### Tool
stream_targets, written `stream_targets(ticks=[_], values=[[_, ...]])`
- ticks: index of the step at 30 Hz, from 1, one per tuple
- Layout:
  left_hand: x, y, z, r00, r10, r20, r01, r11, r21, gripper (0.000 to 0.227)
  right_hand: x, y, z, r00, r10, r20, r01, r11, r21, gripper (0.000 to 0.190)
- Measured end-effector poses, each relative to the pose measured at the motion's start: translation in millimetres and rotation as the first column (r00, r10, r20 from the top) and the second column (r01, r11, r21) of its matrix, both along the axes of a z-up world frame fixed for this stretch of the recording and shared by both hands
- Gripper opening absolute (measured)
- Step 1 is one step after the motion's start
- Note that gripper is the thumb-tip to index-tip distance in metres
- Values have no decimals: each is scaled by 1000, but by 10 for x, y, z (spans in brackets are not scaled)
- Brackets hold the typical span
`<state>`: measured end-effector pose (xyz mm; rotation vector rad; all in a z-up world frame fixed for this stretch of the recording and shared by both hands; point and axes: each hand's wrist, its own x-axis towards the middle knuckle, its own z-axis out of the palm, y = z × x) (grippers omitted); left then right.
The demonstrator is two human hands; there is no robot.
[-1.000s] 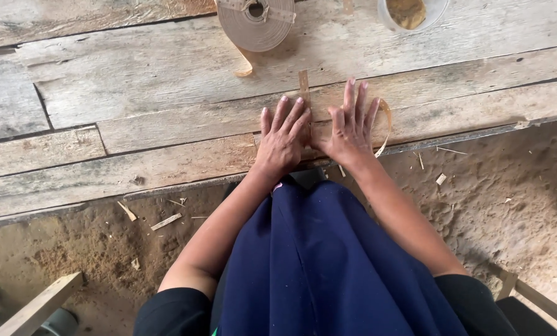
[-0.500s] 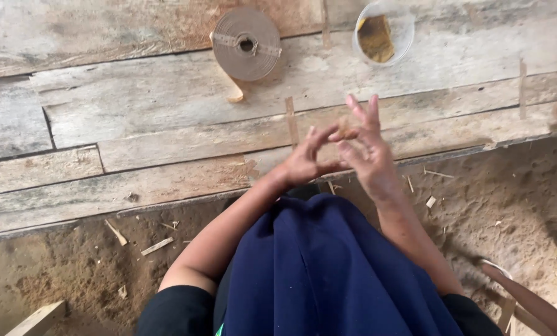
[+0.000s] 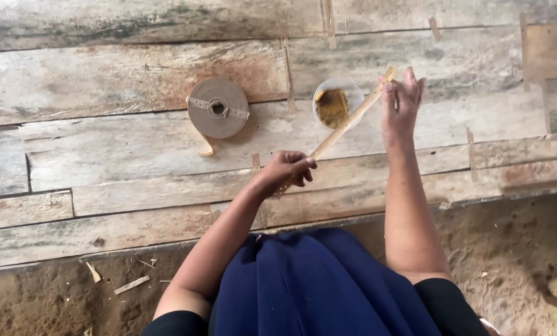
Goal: Measuring, cutting, and applying thin strips of material from a roll onto a wooden surface
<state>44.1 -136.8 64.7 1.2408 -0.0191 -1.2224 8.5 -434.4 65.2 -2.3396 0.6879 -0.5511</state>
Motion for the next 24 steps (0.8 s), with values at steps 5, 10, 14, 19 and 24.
stream_targets(ticks=[5, 10, 14, 19, 24], values=[[334, -489, -298, 995, 93, 24, -94, 994, 55, 21, 134, -553, -249, 883, -158, -442, 27, 957, -288, 56], [487, -696, -426, 985, 135, 104, -153, 969, 194, 18, 168, -679, -58, 687, -382, -619, 252, 923, -290, 71], [476, -824, -354, 979, 127, 159, -169, 943, 286, 22, 95, 18, -88, 945, 328, 22, -277, 830, -484, 44], [503, -933, -434, 971, 113, 209, -181, 921, 345, 23, 25, 626, -161, 530, 426, -733, -697, 711, -91, 84], [437, -966, -489, 939, 189, 289, -284, 898, 335, 21, -61, 391, -703, 648, 489, -583, -714, 658, -241, 84]])
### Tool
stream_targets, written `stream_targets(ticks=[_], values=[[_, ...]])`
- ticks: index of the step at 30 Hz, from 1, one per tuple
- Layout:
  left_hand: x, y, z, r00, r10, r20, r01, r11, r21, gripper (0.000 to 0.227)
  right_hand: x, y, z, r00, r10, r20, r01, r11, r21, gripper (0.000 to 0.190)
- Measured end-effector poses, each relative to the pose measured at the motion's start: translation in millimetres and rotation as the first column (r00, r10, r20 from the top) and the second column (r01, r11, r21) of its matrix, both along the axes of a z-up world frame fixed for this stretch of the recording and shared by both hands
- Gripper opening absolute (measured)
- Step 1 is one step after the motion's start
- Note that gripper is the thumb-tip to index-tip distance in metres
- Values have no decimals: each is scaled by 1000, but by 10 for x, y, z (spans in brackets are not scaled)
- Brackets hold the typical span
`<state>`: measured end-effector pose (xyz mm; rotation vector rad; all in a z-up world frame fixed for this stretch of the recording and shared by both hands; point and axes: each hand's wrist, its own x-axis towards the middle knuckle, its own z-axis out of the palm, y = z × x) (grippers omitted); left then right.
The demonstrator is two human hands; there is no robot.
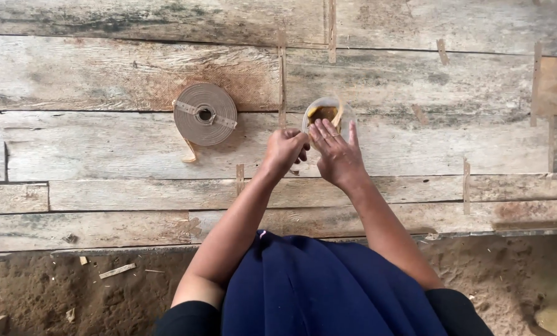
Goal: Measuring, cutting, and applying thin strips of material from a roll onto a wooden surface
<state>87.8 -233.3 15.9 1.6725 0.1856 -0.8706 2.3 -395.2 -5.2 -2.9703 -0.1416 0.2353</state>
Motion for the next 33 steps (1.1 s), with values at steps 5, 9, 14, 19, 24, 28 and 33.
stream_targets(ticks=[5, 9, 14, 19, 24, 28, 33], values=[[54, 326, 1135, 980, 199, 25, -191, 963, -193, 21, -22, -61, -27, 998, 58, 32, -56, 997, -58, 88], [-90, 711, 1813, 960, 260, 108, -219, 930, -294, 23, 32, -96, -76, 998, 49, -45, -51, 997, -56, 91], [-432, 1266, 1903, 957, 264, 117, -192, 884, -427, 21, 6, 65, 351, 997, -37, -69, 39, 999, 35, 94], [-696, 1690, 1796, 968, 227, 107, -149, 862, -484, 21, -60, 846, 1200, 779, -606, -161, 467, 388, 795, 14], [-1010, 2129, 1519, 995, 99, 16, -79, 875, -478, 25, 19, 1664, 1371, 655, -43, -755, 643, -493, 586, 34], [-1228, 2524, 1156, 992, 84, -96, -121, 855, -504, 32, -69, 2102, 1338, 651, -164, -742, 620, -449, 643, 24], [-1127, 3172, 1164, 902, -431, -33, 337, 747, -573, 64, -262, 2571, 1157, 622, -344, -703, 572, -414, 708, 15]])
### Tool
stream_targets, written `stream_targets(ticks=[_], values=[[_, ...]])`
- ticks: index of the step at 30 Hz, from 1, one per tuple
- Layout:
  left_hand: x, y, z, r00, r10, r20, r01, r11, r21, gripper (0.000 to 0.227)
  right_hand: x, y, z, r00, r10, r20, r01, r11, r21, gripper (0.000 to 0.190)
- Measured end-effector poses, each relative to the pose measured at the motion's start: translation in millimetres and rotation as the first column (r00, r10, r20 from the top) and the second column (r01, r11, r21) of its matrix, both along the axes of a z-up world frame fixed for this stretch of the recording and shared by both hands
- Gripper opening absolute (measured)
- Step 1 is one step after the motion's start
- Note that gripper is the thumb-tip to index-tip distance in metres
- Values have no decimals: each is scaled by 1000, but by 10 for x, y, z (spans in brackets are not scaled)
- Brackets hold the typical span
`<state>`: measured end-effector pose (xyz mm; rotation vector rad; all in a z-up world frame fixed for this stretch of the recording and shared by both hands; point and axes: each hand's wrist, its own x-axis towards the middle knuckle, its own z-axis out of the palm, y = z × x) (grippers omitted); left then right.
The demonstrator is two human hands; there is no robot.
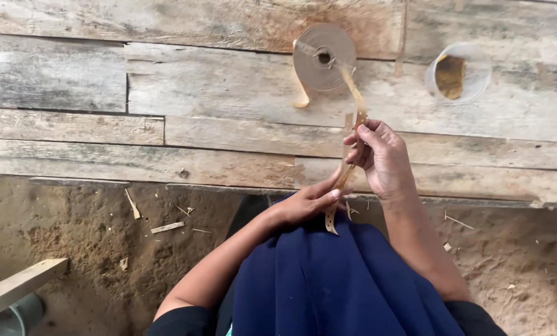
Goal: Measuring, cutting, and applying thin strips of material from a roll onto a wooden surface
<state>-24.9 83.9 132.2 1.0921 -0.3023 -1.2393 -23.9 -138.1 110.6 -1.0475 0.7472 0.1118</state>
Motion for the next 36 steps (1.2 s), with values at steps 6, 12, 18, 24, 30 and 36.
stream_targets(ticks=[6, 12, 18, 24, 30, 36], values=[[275, 474, -698, 741, 137, 658, -470, 805, 362, 38, -200, 619, -351, 996, -41, -84, 39, 999, -28, 18], [578, 558, -1174, 89, -203, 975, -576, 788, 216, 33, -539, 1158, -985, 981, -56, -184, 58, 998, 4, 14], [738, 520, -1414, 11, -216, 976, -525, 830, 189, 49, -552, 1419, -855, 933, -103, -344, 104, 994, -15, 12], [875, 510, -1208, 28, -231, 973, -400, 889, 223, 40, -600, 1461, -1095, 916, -135, -378, 140, 990, -15, 14], [912, 479, -1406, 42, -335, 941, -365, 872, 327, 45, -583, 1484, -1051, 932, -128, -340, 131, 991, -15, 15], [897, 475, -1386, 68, -371, 926, -372, 852, 369, 47, -540, 1481, -1029, 924, -110, -367, 111, 994, -18, 16]])
